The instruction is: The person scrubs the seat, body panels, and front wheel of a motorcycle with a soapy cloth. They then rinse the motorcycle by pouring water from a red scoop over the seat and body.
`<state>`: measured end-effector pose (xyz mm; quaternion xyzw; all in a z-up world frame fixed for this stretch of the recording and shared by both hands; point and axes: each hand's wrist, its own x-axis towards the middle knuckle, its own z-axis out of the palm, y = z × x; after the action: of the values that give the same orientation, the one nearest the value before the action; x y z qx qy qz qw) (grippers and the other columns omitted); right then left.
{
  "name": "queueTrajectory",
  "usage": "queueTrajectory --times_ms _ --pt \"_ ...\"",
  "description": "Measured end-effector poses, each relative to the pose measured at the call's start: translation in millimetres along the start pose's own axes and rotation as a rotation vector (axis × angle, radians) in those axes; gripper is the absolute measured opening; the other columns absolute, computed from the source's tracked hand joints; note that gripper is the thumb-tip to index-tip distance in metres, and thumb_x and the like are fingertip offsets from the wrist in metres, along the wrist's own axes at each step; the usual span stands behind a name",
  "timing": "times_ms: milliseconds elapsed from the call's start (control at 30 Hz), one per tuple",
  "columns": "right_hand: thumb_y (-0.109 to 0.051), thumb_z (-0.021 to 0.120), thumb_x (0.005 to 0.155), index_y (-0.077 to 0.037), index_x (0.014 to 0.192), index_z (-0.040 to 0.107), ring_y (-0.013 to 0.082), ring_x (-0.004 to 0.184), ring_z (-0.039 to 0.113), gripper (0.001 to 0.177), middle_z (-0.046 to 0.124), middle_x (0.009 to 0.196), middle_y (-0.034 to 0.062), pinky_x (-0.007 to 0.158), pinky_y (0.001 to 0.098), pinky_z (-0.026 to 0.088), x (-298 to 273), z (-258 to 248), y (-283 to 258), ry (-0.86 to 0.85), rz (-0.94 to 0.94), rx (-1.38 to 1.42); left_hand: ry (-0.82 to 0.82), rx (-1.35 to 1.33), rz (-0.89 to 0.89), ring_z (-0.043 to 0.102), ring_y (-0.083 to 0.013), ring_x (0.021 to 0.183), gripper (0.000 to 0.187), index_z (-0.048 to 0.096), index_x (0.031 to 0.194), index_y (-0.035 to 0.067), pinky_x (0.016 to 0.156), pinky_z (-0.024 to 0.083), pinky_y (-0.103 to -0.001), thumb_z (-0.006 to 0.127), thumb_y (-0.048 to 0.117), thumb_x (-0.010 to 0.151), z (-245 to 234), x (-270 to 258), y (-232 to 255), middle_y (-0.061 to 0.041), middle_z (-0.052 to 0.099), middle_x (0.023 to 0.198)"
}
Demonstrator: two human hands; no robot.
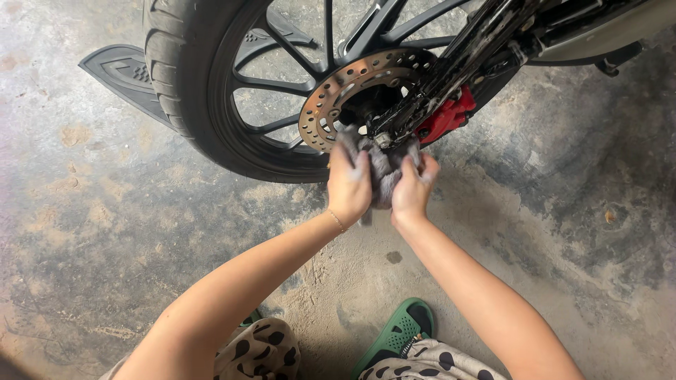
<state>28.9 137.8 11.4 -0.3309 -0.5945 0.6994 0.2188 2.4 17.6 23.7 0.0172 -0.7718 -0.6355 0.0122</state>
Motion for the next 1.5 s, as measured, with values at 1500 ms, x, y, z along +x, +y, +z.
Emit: queueTrajectory --times_ms 1500 --pt "-0.010 0.055 0.097 -0.002 0.137 0.049 0.0212 0.117 0.061 0.041 0.063 0.128 0.0127 0.099 0.0323 0.046 -23 14 -13 -0.084 -0.037 -0.397 -0.061 0.377 0.090 0.068 -0.0439 0.086 0.030 0.067 0.095 0.004 0.073 0.054 -0.053 0.074 0.032 0.086 -17 27 27 -0.020 0.071 0.088"
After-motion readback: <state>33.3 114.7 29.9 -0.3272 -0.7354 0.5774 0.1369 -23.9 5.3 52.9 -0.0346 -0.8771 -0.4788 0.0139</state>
